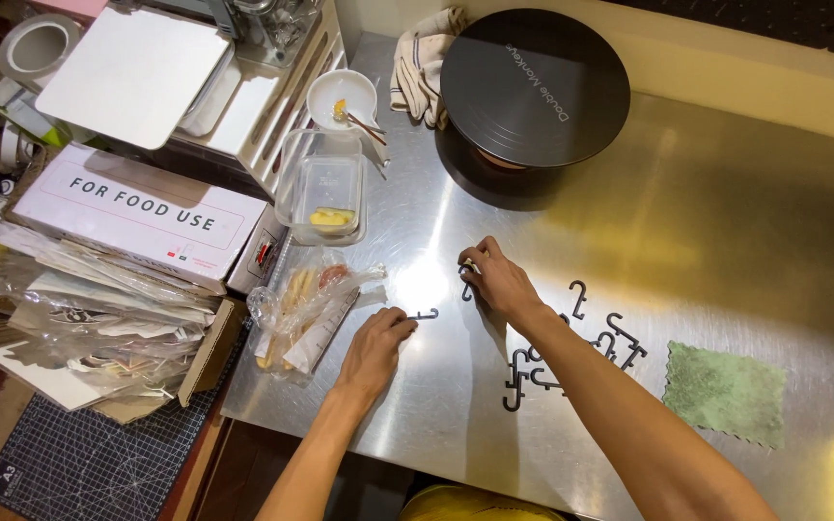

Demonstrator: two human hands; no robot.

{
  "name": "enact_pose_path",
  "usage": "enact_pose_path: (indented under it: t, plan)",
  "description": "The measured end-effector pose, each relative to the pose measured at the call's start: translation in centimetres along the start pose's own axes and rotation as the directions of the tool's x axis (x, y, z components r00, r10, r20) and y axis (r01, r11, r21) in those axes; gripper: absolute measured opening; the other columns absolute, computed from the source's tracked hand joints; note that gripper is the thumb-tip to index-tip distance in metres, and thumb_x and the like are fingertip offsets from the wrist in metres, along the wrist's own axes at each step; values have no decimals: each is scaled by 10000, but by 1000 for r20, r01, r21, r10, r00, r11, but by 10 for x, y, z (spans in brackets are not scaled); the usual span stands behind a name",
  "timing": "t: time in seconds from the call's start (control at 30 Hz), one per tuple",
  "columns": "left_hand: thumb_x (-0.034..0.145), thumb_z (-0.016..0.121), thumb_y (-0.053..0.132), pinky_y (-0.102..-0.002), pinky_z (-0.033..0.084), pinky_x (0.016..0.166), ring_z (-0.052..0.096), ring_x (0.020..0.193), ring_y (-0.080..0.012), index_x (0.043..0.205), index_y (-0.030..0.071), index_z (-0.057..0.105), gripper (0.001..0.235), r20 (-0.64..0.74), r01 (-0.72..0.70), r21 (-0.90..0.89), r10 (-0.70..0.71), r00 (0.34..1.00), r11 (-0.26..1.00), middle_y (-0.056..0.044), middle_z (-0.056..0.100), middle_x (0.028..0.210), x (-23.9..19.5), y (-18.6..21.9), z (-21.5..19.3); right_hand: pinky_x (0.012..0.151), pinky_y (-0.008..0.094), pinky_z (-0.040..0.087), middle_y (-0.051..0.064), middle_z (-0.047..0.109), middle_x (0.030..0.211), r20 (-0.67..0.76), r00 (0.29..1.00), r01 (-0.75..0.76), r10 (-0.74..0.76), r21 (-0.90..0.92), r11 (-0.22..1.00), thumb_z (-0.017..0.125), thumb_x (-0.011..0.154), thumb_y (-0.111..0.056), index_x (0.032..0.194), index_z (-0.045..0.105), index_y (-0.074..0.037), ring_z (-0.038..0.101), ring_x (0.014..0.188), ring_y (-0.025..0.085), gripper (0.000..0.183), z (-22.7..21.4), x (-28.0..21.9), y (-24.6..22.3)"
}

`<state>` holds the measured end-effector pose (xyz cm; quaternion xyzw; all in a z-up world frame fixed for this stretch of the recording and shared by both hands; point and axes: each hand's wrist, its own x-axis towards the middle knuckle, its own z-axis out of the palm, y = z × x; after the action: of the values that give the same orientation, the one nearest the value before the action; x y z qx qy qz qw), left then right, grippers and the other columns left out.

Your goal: Hanging several small plastic hooks onto a black pegboard mounted above a workbench.

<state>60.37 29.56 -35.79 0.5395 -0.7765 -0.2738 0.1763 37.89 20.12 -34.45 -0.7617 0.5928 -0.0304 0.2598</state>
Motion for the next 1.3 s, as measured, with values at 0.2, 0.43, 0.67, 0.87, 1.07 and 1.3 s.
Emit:
enact_pose_path:
  t: [0.2,0.43,0.67,0.87,1.07,1.3]
  plan:
    - [951,554,65,-283,499,768,610,831,-186,947,55,717,163,-30,12,12,-11,999,1000,-68,614,857,2,-11,11,796,492,568,80,504,999,-24,995,-95,97,73,993,537,985,-211,985,563,-79,685,925,368,134,20,0,16]
    - [953,559,94,-293,450,730,557,799,-179,956,60,652,99,-30,-62,218,70,997,974,-42,544,815,4,4,15,790,464,584,75,478,993,-24,999,-30,28,-115,993,468,1016,-219,982,505,-62,688,934,350,165,14,-12,14]
    - [934,589,64,-296,380,637,505,741,-156,1002,45,571,72,-61,-7,536,47,997,844,-42,502,832,3,31,22,698,423,583,136,554,929,-94,993,-60,71,119,991,449,1022,-100,1024,496,-12,704,832,361,100,11,-21,21]
    - [926,564,15,-305,388,627,523,737,-174,1005,35,533,87,-63,138,343,-124,990,929,-48,504,841,17,26,51,544,295,569,148,653,830,-126,970,-122,209,491,863,519,993,-51,1059,577,22,686,620,201,115,3,-33,14]
    - [1002,394,67,-309,477,606,586,738,-207,1088,-41,495,170,54,332,-551,-365,929,765,-124,536,870,44,72,36,501,302,593,165,694,830,-109,912,-167,395,782,601,676,893,-73,1075,682,1,693,606,215,196,-22,-41,34]
    - [935,566,242,-306,559,615,621,670,-179,977,34,587,213,186,375,-846,-447,875,380,-113,610,797,117,192,-7,707,404,612,240,699,906,-92,858,86,505,996,35,734,775,-15,1050,665,150,655,733,283,328,-94,-40,120]
